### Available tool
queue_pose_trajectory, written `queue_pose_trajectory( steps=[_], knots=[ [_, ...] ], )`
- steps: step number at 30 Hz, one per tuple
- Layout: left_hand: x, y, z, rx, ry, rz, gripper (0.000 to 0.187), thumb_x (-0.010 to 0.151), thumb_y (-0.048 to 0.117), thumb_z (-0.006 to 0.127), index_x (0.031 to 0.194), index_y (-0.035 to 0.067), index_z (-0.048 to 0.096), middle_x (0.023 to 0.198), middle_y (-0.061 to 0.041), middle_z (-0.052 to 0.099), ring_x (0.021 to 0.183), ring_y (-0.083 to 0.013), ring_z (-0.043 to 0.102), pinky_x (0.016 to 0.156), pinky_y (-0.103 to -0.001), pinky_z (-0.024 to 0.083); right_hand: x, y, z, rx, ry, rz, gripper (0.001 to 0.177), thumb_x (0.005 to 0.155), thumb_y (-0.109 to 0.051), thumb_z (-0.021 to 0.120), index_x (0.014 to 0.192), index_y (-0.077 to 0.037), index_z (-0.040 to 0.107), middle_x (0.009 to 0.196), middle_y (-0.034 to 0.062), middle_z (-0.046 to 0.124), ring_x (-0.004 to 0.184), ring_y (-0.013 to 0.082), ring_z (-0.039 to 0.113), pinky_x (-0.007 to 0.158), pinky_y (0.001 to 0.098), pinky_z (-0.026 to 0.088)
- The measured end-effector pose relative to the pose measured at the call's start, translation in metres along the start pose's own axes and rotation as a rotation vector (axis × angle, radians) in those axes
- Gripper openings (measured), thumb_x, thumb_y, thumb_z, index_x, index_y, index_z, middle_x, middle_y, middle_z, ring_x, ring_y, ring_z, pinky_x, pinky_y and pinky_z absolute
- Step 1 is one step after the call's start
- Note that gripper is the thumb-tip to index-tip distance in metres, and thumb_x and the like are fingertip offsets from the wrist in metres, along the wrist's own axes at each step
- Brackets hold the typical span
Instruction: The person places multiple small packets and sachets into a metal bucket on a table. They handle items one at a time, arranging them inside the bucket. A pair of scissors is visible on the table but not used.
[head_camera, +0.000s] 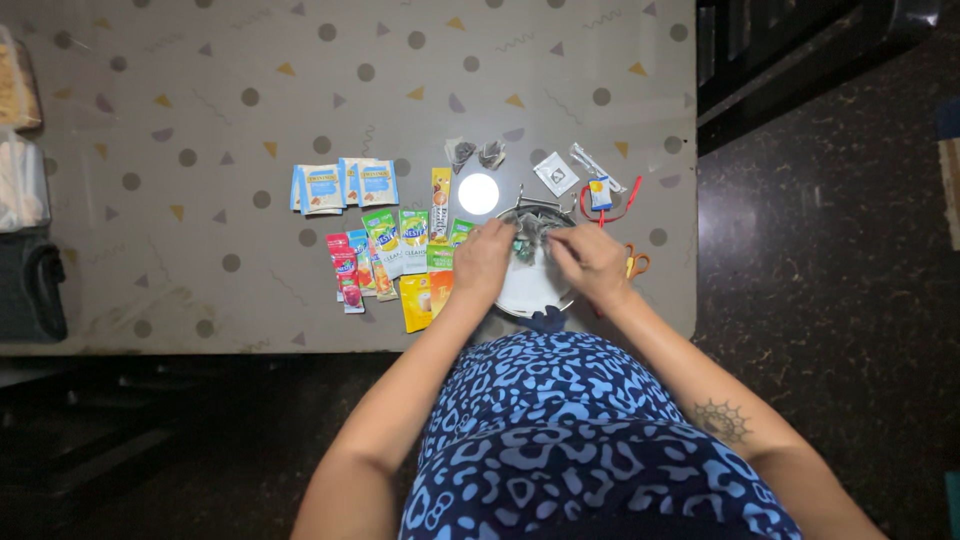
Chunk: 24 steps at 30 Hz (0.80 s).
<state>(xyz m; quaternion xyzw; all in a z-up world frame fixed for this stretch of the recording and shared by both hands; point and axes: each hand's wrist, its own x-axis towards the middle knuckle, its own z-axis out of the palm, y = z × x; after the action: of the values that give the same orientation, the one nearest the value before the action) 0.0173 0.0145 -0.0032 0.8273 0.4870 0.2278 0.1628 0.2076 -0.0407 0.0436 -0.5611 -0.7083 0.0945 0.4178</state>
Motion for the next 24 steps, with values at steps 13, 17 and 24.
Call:
queue_pose_trajectory(
  steps=[13, 17, 24],
  knots=[
    [-0.008, 0.004, -0.031, -0.172, 0.100, -0.083, 0.017, 0.085, 0.009, 0.069, 0.102, 0.009, 0.073, 0.103, -0.007, 0.069, 0.095, -0.0333, 0.065, 0.082, -0.045, 0.054, 0.122, 0.052, 0.031, 0.194, -0.297, 0.188, 0.053, 0.083, -0.007, 0.079, 0.134, -0.012, 0.063, 0.118, 0.0117, 0.065, 0.095, 0.0223, 0.070, 0.081, 0.0323, 0.058],
    [-0.015, 0.006, -0.051, -0.209, 0.132, -0.137, 0.012, 0.089, 0.011, 0.070, 0.100, 0.011, 0.073, 0.103, -0.005, 0.069, 0.095, -0.0322, 0.065, 0.081, -0.044, 0.053, 0.170, 0.060, 0.085, 0.005, -0.735, 0.004, 0.071, 0.072, -0.007, 0.077, 0.139, -0.024, 0.059, 0.135, 0.0126, 0.054, 0.108, 0.0342, 0.065, 0.088, 0.0438, 0.054],
    [-0.036, 0.006, -0.059, -0.217, 0.132, -0.298, 0.009, 0.087, 0.014, 0.071, 0.095, 0.012, 0.074, 0.101, -0.004, 0.071, 0.094, -0.0312, 0.067, 0.079, -0.044, 0.054, 0.176, 0.083, 0.147, -0.190, -0.897, -0.233, 0.030, 0.087, -0.019, 0.069, 0.117, -0.023, 0.072, 0.121, 0.0106, 0.062, 0.106, 0.0363, 0.063, 0.088, 0.0465, 0.053]
  ],
)
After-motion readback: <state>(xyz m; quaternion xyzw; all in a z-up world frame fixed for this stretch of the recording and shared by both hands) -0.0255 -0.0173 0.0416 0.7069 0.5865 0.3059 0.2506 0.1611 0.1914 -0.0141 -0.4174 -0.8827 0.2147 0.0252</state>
